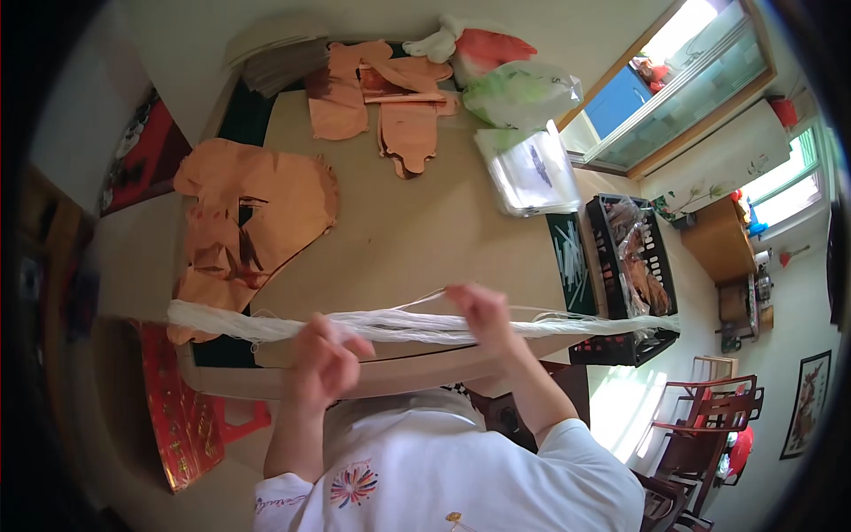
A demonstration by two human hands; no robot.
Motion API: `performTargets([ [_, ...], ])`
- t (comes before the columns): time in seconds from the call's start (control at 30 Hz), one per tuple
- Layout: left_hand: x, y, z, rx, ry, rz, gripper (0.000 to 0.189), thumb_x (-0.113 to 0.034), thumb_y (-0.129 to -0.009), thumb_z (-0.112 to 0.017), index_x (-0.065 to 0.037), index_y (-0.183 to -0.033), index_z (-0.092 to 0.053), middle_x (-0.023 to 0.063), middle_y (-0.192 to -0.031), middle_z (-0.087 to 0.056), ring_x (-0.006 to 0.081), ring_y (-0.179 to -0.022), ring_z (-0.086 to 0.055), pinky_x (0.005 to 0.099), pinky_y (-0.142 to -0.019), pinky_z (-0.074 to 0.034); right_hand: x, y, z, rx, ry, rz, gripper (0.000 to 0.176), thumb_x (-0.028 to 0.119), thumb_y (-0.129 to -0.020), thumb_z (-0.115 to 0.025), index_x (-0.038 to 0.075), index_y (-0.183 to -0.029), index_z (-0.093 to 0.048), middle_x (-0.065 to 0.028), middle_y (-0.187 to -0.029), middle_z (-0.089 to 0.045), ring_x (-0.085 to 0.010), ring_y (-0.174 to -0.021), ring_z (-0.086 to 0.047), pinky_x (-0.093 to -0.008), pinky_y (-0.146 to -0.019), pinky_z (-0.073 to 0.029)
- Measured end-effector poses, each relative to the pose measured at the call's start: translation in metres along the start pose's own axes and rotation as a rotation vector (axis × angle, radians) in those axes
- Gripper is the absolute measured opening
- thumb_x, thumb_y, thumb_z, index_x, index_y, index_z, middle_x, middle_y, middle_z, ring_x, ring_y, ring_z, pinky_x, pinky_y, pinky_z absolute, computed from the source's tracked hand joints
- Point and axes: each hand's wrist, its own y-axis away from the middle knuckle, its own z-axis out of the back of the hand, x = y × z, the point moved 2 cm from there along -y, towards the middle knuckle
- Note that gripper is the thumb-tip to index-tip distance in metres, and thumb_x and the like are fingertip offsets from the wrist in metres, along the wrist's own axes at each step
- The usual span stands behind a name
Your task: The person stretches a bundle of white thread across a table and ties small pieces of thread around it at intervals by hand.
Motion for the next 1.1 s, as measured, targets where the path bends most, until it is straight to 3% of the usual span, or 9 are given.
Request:
performTargets([
  [0.07,-0.014,-0.011,0.001,-0.289,-0.139,-0.178,0.012,-0.015,-0.095,-0.049,-0.005,-0.093,-0.056,0.0178,-0.099,-0.066,0.0014,-0.038,-0.033,0.0171,-0.036,-0.027,0.019,0.016,-0.021,0.377,0.092,0.111,0.021,-0.001,-0.081,-0.060,0.007,-0.100,-0.064,-0.0105,-0.080,-0.065,-0.0245,-0.068,-0.063,-0.0326,-0.061,-0.052],
  [0.17,0.000,-0.022,0.012,-0.255,-0.656,-0.132,0.012,-0.014,-0.095,-0.050,-0.004,-0.093,-0.057,0.0209,-0.107,-0.065,-0.0021,-0.041,-0.033,0.0153,-0.037,-0.026,0.064,0.020,-0.026,0.595,-0.022,0.264,0.020,0.004,-0.080,-0.064,0.008,-0.099,-0.064,-0.0085,-0.074,-0.063,-0.0268,-0.066,-0.061,-0.0353,-0.058,-0.050],
  [0.43,0.061,-0.006,0.000,0.042,-0.634,0.011,0.013,-0.007,-0.093,-0.054,-0.001,-0.092,-0.066,0.0024,-0.081,-0.066,0.0011,-0.050,-0.039,0.0158,-0.044,-0.029,0.069,-0.012,-0.001,-0.008,-0.083,0.260,0.009,-0.001,-0.084,-0.058,0.002,-0.089,-0.064,-0.0060,-0.066,-0.061,-0.0123,-0.049,-0.052,-0.0285,-0.046,-0.041],
  [0.53,0.039,0.001,-0.016,0.134,-0.347,0.423,0.014,0.000,-0.091,-0.051,0.003,-0.097,-0.064,0.0072,-0.070,-0.061,0.0051,-0.048,-0.043,0.0153,-0.044,-0.032,0.044,-0.017,-0.006,0.022,0.008,-0.153,0.007,0.001,-0.086,-0.057,0.002,-0.091,-0.063,-0.0069,-0.066,-0.060,-0.0100,-0.051,-0.049,-0.0244,-0.049,-0.041],
  [0.67,0.021,-0.004,-0.009,0.121,0.037,0.304,0.018,-0.010,-0.095,-0.049,0.000,-0.090,-0.063,0.0143,-0.074,-0.064,0.0030,-0.042,-0.038,0.0166,-0.040,-0.030,0.009,0.003,-0.025,0.180,0.109,-0.249,0.010,0.001,-0.087,-0.056,0.004,-0.094,-0.063,-0.0054,-0.075,-0.062,-0.0117,-0.060,-0.053,-0.0270,-0.057,-0.045],
  [0.77,0.008,-0.014,-0.014,0.003,0.074,0.128,0.015,-0.015,-0.096,-0.047,-0.004,-0.095,-0.058,0.0208,-0.084,-0.065,0.0037,-0.039,-0.036,0.0163,-0.038,-0.028,0.019,0.010,-0.021,0.438,0.306,0.072,0.027,0.004,-0.085,-0.058,0.007,-0.112,-0.057,-0.0143,-0.092,-0.063,-0.0266,-0.081,-0.062,-0.0345,-0.069,-0.049],
  [0.93,0.031,-0.020,-0.014,-0.021,-0.043,0.241,0.012,-0.016,-0.096,-0.049,-0.007,-0.096,-0.057,0.0174,-0.087,-0.066,0.0049,-0.041,-0.041,0.0159,-0.037,-0.027,0.069,-0.021,-0.035,0.242,-0.051,0.126,0.053,0.003,-0.087,-0.055,0.010,-0.137,-0.037,-0.0140,-0.109,-0.061,-0.0286,-0.100,-0.059,-0.0347,-0.086,-0.046],
  [1.07,0.033,-0.017,-0.012,-0.221,-0.007,0.162,0.013,-0.011,-0.094,-0.054,-0.004,-0.090,-0.064,0.0115,-0.084,-0.068,0.0044,-0.039,-0.041,0.0165,-0.035,-0.026,0.065,-0.011,-0.062,0.502,-0.538,-0.199,0.050,0.004,-0.089,-0.054,0.008,-0.136,-0.038,-0.0135,-0.106,-0.062,-0.0259,-0.098,-0.061,-0.0347,-0.083,-0.047],
  [1.1,0.023,-0.019,-0.012,-0.200,0.010,0.125,0.015,-0.011,-0.093,-0.054,-0.002,-0.092,-0.066,0.0097,-0.081,-0.068,0.0040,-0.039,-0.044,0.0156,-0.034,-0.026,0.067,-0.004,-0.065,0.498,-0.397,-0.289,0.031,0.005,-0.090,-0.053,0.004,-0.121,-0.049,-0.0123,-0.095,-0.064,-0.0265,-0.089,-0.064,-0.0341,-0.077,-0.049],
])
